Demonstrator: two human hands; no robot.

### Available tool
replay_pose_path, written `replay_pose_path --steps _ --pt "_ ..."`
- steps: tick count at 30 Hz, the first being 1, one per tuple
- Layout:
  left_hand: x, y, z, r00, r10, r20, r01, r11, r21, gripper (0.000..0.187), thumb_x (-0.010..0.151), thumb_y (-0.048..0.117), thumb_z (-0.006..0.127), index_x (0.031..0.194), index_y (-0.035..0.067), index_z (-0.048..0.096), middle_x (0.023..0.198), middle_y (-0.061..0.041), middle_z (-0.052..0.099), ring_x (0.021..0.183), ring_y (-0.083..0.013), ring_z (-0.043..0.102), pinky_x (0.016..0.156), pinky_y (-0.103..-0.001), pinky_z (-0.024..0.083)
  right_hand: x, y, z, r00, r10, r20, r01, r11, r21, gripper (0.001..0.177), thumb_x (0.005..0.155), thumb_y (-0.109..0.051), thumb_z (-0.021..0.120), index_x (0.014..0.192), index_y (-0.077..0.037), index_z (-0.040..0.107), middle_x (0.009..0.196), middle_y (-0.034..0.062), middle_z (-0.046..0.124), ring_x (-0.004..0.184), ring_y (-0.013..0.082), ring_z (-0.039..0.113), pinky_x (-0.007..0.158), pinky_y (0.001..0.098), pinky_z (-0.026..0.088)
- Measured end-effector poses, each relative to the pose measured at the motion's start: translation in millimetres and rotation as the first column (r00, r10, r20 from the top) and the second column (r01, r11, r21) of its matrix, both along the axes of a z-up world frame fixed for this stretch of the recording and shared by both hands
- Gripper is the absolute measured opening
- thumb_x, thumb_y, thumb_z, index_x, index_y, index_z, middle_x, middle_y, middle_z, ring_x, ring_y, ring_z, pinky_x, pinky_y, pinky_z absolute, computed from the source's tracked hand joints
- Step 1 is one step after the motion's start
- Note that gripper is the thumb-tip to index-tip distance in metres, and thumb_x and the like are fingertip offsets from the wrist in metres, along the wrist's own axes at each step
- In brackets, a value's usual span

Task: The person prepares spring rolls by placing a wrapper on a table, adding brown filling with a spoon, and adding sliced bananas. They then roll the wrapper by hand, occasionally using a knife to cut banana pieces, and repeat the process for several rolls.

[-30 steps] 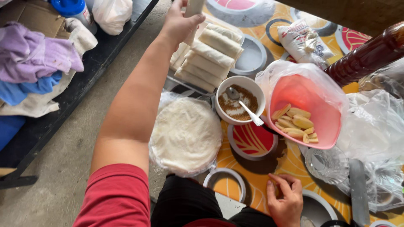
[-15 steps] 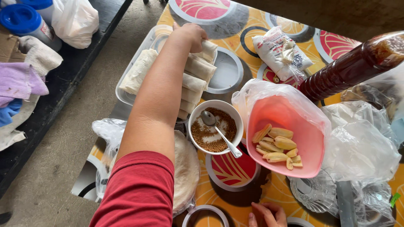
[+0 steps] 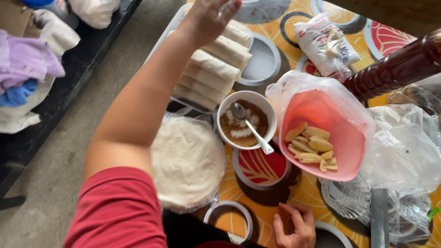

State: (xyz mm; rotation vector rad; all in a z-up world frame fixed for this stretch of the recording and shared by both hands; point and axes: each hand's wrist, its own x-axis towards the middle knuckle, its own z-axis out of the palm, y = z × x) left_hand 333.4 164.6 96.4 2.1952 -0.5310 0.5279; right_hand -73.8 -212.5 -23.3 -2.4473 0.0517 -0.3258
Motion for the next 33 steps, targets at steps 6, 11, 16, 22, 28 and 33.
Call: replay_pose_path --steps 6,11,16,22,28,33 --pt "-212 18 -8 0.978 -0.188 -0.094 0.207 0.934 0.291 0.025 0.097 0.032 0.075 0.112 0.012 0.076 0.108 -0.011 0.071 0.105 -0.0318 0.064 0.094 -0.044 0.052 -3 10 22 0.986 0.133 0.100 -0.129 0.991 -0.044 0.027 0.081 -0.011 0.078 0.108 -0.007 0.074 0.109 0.0124 0.062 0.090 0.0259 0.063 0.080 0.0346 0.054" --pt "-345 16 -38 0.949 -0.038 -0.312 0.129 0.952 0.277 0.041 0.073 0.044 0.087 0.100 0.015 0.078 0.106 -0.010 0.067 0.108 -0.0322 0.057 0.092 -0.048 0.044 -3 15 25 0.991 0.123 0.050 -0.121 0.991 -0.050 0.024 0.085 -0.010 0.078 0.109 -0.006 0.076 0.108 0.0109 0.061 0.075 0.0197 0.055 0.072 0.0322 0.049" --pt "-387 10 -83 0.988 0.133 -0.073 -0.115 0.971 0.212 0.028 0.077 0.036 0.084 0.100 0.022 0.079 0.116 -0.002 0.068 0.116 -0.0276 0.059 0.100 -0.045 0.044 -3 31 37 0.999 0.051 -0.008 -0.051 0.997 0.063 0.016 0.092 -0.008 0.078 0.108 -0.007 0.077 0.111 0.0101 0.060 0.076 0.0176 0.054 0.071 0.0307 0.049" --pt "-398 -1 -101 0.973 0.222 0.057 -0.228 0.966 0.126 0.014 0.090 0.029 0.078 0.095 0.017 0.075 0.107 -0.002 0.073 0.116 -0.0280 0.063 0.103 -0.044 0.047 16 103 54 0.843 0.492 0.216 -0.500 0.866 -0.020 0.017 0.094 -0.004 0.078 0.110 -0.008 0.076 0.108 0.0077 0.067 0.101 0.0221 0.063 0.091 0.0342 0.052" --pt "-394 7 -99 0.976 0.184 -0.116 -0.194 0.977 -0.086 0.017 0.101 0.024 0.069 0.098 0.007 0.069 0.098 -0.008 0.072 0.101 -0.0262 0.067 0.093 -0.039 0.051 49 171 45 0.710 0.655 0.260 -0.594 0.755 -0.278 0.079 0.078 -0.011 0.091 0.147 -0.015 0.053 0.134 0.0151 0.054 0.117 0.0279 0.053 0.102 0.0457 0.044" --pt "-364 28 -92 0.945 -0.123 -0.304 -0.154 0.652 -0.742 0.022 0.111 0.022 0.052 0.111 0.005 0.067 0.105 -0.006 0.068 0.102 -0.0179 0.064 0.090 -0.028 0.054 81 189 54 0.748 0.592 0.301 -0.565 0.805 -0.182 0.079 0.088 -0.009 0.090 0.154 -0.016 0.046 0.136 0.0159 0.044 0.130 0.0297 0.049 0.111 0.0402 0.049"
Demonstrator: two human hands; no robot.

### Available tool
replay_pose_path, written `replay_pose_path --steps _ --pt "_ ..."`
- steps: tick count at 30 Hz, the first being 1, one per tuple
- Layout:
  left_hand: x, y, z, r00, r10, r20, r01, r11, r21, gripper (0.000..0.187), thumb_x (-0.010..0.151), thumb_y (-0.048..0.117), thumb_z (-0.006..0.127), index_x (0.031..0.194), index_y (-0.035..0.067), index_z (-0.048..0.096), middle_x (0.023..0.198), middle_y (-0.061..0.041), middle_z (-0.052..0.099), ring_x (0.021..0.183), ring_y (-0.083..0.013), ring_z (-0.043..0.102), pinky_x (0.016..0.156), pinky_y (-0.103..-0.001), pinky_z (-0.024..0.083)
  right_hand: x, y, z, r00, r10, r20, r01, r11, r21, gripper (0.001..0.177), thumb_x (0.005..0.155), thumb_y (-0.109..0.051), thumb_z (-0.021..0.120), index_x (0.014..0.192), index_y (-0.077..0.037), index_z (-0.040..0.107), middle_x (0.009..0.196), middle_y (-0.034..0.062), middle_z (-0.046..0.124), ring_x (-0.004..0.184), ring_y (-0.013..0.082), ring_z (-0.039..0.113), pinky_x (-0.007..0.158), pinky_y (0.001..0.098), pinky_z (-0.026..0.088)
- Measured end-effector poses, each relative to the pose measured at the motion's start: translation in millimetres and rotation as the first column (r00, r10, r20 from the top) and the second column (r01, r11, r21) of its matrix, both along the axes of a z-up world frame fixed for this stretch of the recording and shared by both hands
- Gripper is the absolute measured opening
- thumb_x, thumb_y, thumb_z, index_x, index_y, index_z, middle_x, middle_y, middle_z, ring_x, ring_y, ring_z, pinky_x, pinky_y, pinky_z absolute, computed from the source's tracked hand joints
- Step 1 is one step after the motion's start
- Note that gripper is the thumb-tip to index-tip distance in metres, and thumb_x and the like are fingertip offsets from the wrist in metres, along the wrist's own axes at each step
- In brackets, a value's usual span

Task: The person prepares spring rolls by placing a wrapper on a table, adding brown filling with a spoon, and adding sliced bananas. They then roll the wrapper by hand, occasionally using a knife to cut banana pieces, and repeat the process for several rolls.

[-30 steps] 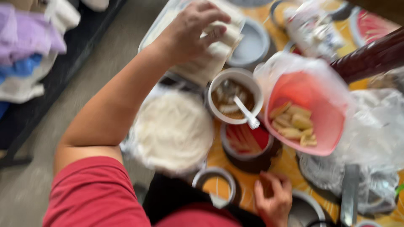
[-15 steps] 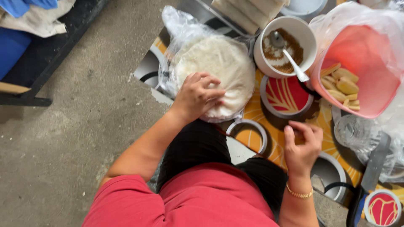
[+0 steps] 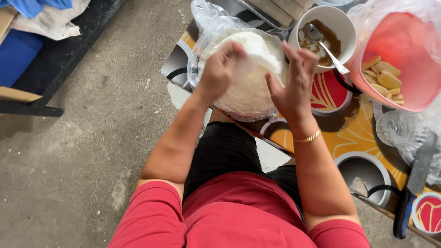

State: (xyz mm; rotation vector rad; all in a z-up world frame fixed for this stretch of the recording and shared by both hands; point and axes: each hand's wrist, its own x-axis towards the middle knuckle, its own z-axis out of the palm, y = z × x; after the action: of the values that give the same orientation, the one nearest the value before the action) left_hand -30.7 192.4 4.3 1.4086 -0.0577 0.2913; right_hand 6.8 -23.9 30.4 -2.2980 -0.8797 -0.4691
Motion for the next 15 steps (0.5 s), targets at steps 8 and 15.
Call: replay_pose_path --steps 8,15 --pt "43 38 70 0.984 -0.162 0.072 0.173 0.969 -0.177 0.042 0.100 0.030 0.068 0.133 0.007 0.056 0.119 -0.004 0.071 0.110 -0.0120 0.072 0.095 -0.030 0.063 40 26 36 0.923 0.191 -0.334 -0.161 0.980 0.115 0.059 0.093 -0.026 0.086 0.141 -0.011 0.053 0.131 0.0120 0.065 0.124 0.0249 0.063 0.104 0.0420 0.051" --pt "46 32 62 0.979 0.072 0.192 -0.127 0.947 0.295 0.032 0.100 0.018 0.076 0.121 0.007 0.055 0.112 -0.009 0.072 0.103 -0.0117 0.072 0.090 -0.029 0.062 27 35 5 0.987 0.073 0.142 -0.083 0.995 0.060 0.084 0.090 -0.031 0.088 0.156 -0.019 0.036 0.135 0.0156 0.045 0.130 0.0294 0.049 0.110 0.0430 0.049"
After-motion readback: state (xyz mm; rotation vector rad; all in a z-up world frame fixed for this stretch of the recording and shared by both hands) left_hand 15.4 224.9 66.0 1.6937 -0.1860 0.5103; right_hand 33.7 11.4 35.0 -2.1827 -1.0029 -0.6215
